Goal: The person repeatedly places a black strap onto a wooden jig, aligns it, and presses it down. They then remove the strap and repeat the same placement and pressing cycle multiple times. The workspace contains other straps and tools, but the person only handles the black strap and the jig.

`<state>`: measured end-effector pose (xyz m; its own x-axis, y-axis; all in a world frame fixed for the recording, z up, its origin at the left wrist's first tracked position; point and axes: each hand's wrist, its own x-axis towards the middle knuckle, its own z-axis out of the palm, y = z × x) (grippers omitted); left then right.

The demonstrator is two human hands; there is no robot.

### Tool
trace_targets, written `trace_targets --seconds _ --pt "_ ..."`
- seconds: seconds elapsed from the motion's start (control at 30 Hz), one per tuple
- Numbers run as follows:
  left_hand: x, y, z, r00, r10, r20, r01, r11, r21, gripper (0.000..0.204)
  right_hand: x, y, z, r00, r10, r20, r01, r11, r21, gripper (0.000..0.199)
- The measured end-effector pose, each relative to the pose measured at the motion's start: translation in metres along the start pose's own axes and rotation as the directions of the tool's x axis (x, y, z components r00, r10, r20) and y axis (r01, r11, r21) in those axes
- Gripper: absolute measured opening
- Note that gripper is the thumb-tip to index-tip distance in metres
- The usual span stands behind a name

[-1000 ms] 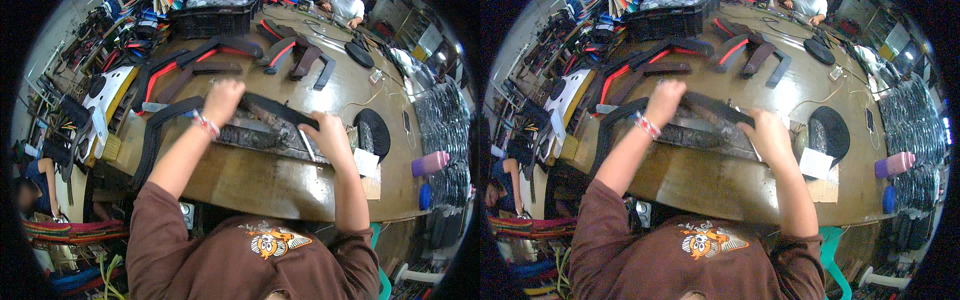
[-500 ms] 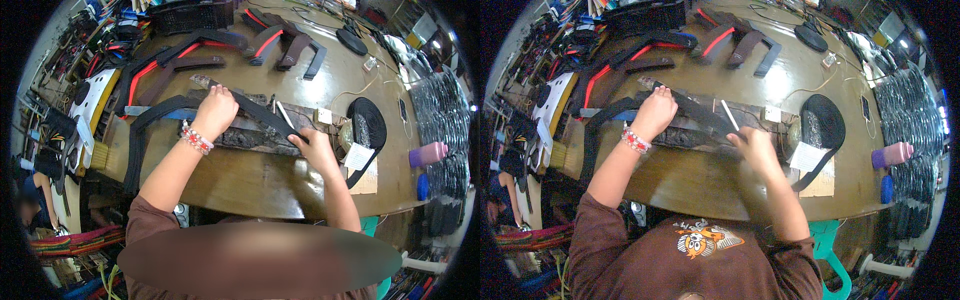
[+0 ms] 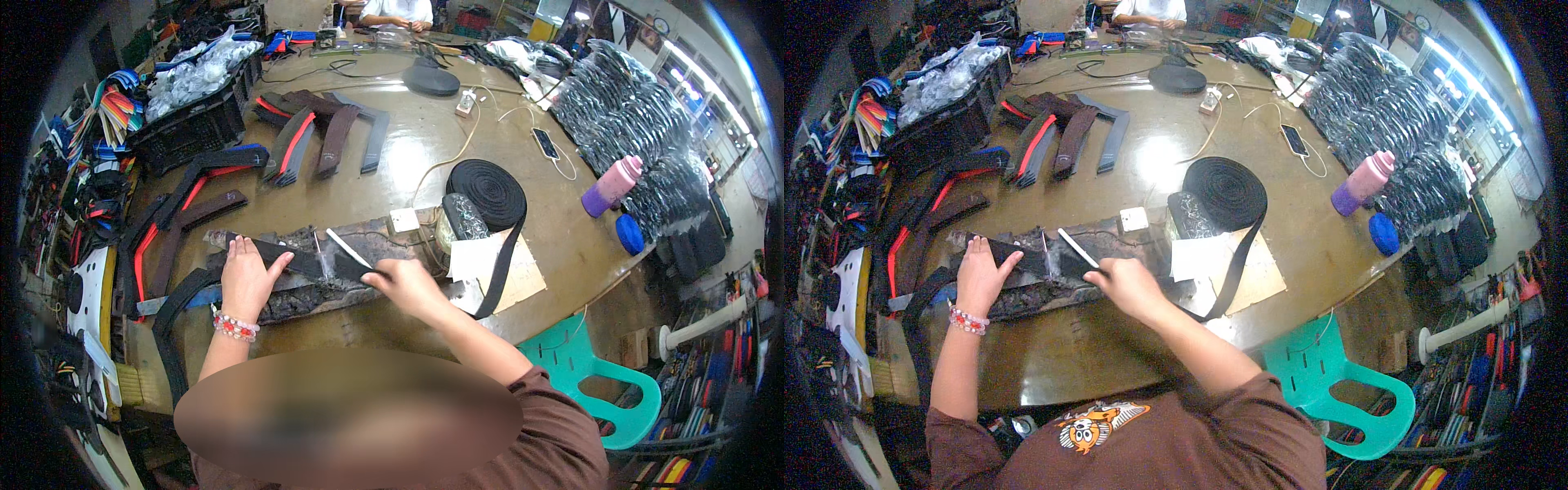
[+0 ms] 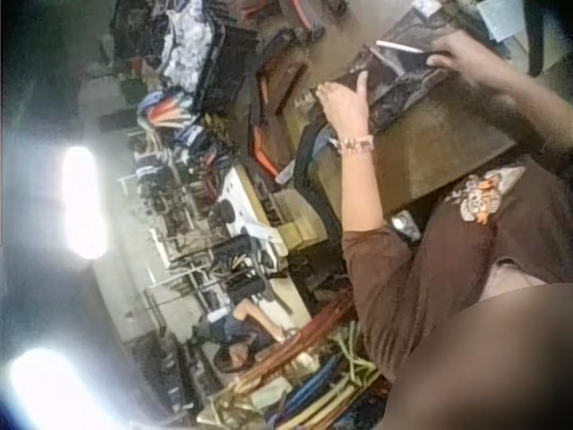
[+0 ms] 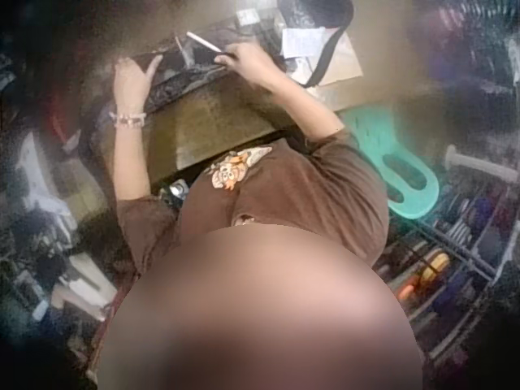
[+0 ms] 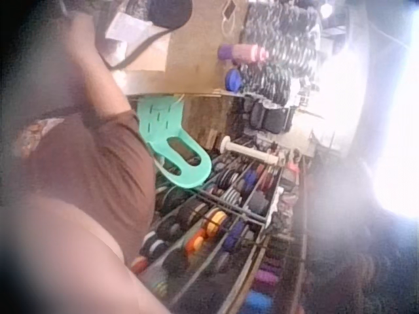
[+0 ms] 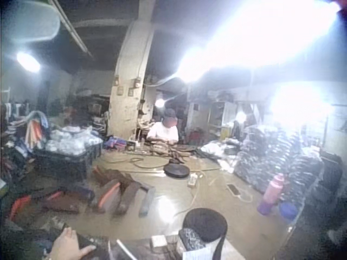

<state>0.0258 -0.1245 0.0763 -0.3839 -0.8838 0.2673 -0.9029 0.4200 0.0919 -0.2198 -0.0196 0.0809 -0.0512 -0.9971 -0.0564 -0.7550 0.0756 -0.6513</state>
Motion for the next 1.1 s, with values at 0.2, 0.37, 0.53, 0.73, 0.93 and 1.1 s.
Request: trace_targets --seconds 0.2,0.37,0.53,0.73,0.93,1.1 --pt "-0.004 -0.008 -0.012 0.793 0.554 -0.251 -0.608 0.736 -0.298 0.029 -0.043 0.025 -0.021 0.982 -0.170 -0.085 0.188 0.936 0.299 0.019" --pt "-0.039 0.006 -0.030 0.764 0.018 -0.645 -0.330 0.870 -0.366 0.007 -0.058 0.021 -0.007 0.985 -0.168 -0.029 0.158 0.834 0.529 0.030" --pt "-0.097 0.038 0.004 0.990 -0.045 0.134 0.113 0.819 -0.563 0.028 -0.056 0.022 0.032 0.983 -0.185 0.000 0.183 0.972 0.150 0.019" --pt "-0.127 0.058 0.043 0.965 -0.116 0.233 0.238 0.760 -0.605 0.019 -0.049 0.028 0.077 0.952 -0.305 0.001 0.300 0.938 0.173 0.026" --pt "-0.124 0.054 0.044 0.972 -0.062 0.228 0.194 0.757 -0.624 0.018 -0.050 0.017 0.079 0.938 -0.336 0.081 0.345 0.916 -0.206 0.028" --pt "-0.123 0.060 0.043 0.981 -0.054 0.186 0.154 0.797 -0.584 0.017 -0.062 0.006 0.092 0.804 -0.572 0.160 0.554 0.625 -0.551 0.030"
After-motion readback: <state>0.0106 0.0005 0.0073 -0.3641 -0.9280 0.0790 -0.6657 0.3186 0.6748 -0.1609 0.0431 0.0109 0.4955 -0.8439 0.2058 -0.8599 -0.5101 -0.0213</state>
